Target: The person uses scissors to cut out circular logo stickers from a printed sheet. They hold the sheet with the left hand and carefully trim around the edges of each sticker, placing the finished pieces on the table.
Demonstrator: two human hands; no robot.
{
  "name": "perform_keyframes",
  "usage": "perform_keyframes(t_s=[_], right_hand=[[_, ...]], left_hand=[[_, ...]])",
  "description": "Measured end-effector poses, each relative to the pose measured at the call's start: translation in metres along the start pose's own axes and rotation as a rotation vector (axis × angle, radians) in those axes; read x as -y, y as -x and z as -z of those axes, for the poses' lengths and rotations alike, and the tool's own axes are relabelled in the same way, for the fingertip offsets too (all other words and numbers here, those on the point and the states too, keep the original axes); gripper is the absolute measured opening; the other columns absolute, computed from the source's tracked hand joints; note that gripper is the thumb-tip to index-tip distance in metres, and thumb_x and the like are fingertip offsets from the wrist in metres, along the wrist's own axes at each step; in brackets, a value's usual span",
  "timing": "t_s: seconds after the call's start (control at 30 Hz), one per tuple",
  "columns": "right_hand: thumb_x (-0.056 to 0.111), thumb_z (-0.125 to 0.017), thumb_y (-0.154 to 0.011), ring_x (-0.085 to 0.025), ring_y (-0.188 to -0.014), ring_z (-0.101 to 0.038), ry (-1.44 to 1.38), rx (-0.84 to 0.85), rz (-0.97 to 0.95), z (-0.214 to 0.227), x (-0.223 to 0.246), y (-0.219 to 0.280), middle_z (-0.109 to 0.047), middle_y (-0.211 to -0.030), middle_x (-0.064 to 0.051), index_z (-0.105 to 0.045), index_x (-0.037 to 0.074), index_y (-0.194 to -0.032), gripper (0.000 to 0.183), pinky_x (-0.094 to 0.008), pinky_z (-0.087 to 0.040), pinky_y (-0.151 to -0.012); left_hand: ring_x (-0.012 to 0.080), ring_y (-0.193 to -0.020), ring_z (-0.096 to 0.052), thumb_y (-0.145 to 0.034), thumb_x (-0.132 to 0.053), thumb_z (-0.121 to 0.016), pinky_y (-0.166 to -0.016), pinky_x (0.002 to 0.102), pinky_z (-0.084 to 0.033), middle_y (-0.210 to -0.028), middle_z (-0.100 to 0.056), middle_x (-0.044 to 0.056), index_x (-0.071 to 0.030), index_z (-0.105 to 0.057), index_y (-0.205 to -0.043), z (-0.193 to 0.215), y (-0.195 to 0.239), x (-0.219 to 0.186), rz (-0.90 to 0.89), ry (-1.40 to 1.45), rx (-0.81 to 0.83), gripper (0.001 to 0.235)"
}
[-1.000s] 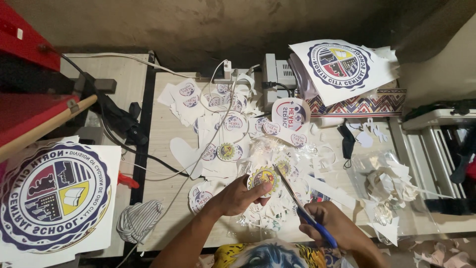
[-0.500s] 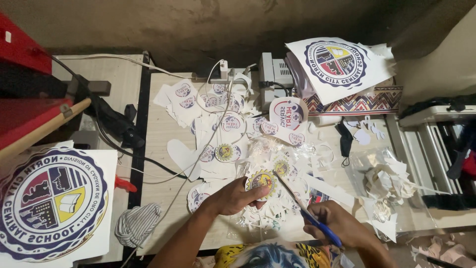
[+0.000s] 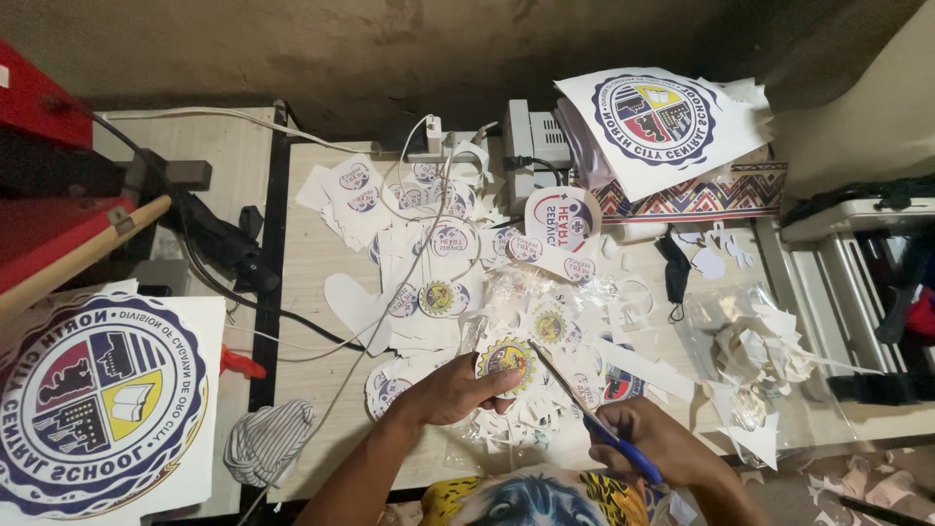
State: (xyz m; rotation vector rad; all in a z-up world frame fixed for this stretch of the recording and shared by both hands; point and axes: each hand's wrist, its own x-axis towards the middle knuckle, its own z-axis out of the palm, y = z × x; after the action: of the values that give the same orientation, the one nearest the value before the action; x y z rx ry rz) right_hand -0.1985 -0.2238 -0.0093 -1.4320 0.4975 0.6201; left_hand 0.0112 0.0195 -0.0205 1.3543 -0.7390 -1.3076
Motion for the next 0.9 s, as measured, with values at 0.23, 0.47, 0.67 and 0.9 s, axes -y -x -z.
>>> perform_keyframes(t_s=[0.23,0.47,0.67,0.9], right_hand=[[0.003,-0.078,-0.083,-0.007,-0.042,-0.049,0.002,0.025,0.023,0.001,-0.022,-0.006,-0.055,-0.055,0.001,-0.058,0.002,-0.071,0.023,-0.025,-0.034,-0.039],[0.025,-0.083,-0.073,-0.009,-0.051,-0.056,-0.021,-0.052,-0.051,0.001,-0.029,-0.013,-0.060,-0.062,-0.001,-0.066,0.004,-0.090,0.032,-0.024,-0.038,-0.043],[0.026,-0.083,-0.075,-0.008,-0.080,-0.070,-0.116,-0.336,0.111,-0.032,-0.024,-0.039,-0.073,-0.086,0.000,-0.067,0.005,-0.100,0.036,-0.022,-0.057,-0.073],[0.016,-0.081,-0.080,-0.012,-0.073,-0.069,-0.186,-0.455,0.137,-0.034,-0.046,-0.075,-0.072,-0.079,-0.005,-0.066,0.001,-0.099,0.029,-0.025,-0.053,-0.066]], left_hand=[[0.0091,-0.073,-0.058,-0.097,-0.052,-0.057,-0.067,0.028,-0.048,-0.078,-0.062,0.000,-0.009,-0.062,-0.101,-0.004,0.002,0.008,0.036,0.026,-0.027,0.044],[0.0127,-0.075,-0.062,-0.096,-0.054,-0.058,-0.070,0.031,-0.051,-0.082,-0.064,0.002,-0.007,-0.064,-0.105,-0.017,0.001,0.043,0.098,-0.047,-0.125,0.048],[0.0171,-0.078,-0.069,-0.095,-0.052,-0.059,-0.074,0.038,-0.057,-0.092,-0.073,0.010,-0.005,-0.066,-0.120,-0.053,-0.016,0.072,0.344,-0.214,-0.040,0.054],[0.0136,-0.078,-0.066,-0.101,-0.037,-0.066,-0.067,0.030,-0.053,-0.096,-0.073,0.010,-0.002,-0.065,-0.119,-0.046,-0.035,0.138,0.055,-0.171,-0.414,0.039]])
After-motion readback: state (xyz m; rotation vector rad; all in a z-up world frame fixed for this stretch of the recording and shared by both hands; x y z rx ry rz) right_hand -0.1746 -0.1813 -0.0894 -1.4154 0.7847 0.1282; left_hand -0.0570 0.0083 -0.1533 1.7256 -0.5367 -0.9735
